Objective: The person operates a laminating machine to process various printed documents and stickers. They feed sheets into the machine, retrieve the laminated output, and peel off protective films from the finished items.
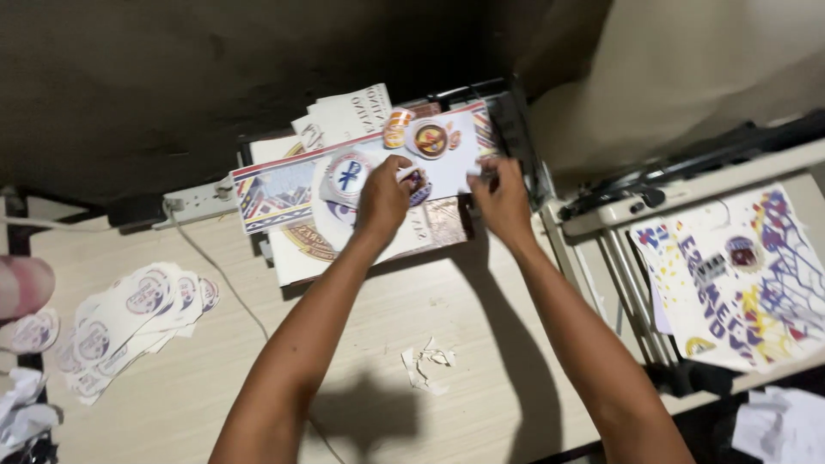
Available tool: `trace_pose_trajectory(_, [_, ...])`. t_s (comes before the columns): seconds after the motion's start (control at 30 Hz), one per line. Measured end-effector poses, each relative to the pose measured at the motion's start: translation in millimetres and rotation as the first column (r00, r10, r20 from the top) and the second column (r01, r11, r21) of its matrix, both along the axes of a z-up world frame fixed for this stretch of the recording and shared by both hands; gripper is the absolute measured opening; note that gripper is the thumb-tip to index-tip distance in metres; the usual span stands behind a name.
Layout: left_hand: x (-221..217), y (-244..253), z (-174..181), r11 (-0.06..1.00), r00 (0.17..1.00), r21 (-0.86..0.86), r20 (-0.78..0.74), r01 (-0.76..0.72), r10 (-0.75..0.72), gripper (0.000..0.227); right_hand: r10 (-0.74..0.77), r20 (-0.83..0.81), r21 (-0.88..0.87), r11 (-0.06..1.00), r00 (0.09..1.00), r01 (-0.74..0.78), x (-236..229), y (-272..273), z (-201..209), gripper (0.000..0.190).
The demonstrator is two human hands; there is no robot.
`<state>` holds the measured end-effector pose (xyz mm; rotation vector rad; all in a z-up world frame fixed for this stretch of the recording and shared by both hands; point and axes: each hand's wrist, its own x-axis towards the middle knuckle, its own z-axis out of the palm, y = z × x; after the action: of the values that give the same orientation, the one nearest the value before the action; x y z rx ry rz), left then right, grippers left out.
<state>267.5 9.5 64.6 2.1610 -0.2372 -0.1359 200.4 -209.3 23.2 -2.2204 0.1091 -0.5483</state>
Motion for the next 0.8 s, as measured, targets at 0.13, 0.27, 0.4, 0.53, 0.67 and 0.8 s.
trace_pose_trajectory(0.13, [3.6, 4.2, -12.2, 0.98, 0.887, 0.167, 0.428, 0.112, -0.174, 0.036, 0.024, 0.006, 0.178, 0.984, 1.0, -0.025, -78.8, 4.2, -2.4, 0.029])
trace_pose_trajectory(0.27, [-26.3, -5.8, 33.3, 0.948, 0.802, 0.271, 0.522, 0.167, -0.29, 0.025, -0.081, -0.246, 0.292, 0.944, 0.966, 0.153, -155.8, -24.7, 1.2, 0.019])
trace_pose_trajectory(0.4, [-73.8, 2.3, 56.0, 0.908, 0.741, 0.283, 0.527, 0.309, -0.417, 0.025, -0.275, -0.359, 0.214, 0.906, 0.892, 0.365, -210.0, -75.0, 10.4, 0.026])
trace_pose_trajectory(0.53, [-132.6, 11.8, 32.8, 0.892, 0.793, 0.219, 0.409, 0.394, -0.451, 0.021, -0.429, -0.333, 0.07, 0.877, 0.84, 0.476, -255.5, -196.2, -6.1, 0.029])
trace_pose_trajectory(0.67, [-185.7, 19.6, 19.1, 0.884, 0.863, 0.116, 0.191, 0.453, -0.467, 0.018, -0.626, -0.344, -0.173, 0.775, 0.7, 0.608, -276.1, -314.0, -13.8, 0.02])
trace_pose_trajectory(0.8, [-212.9, 32.0, -1.1, 0.887, 0.891, 0.108, 0.017, 0.449, -0.454, 0.017, -0.739, -0.431, -0.337, 0.664, 0.518, 0.667, -277.1, -388.0, -34.0, 0.039])
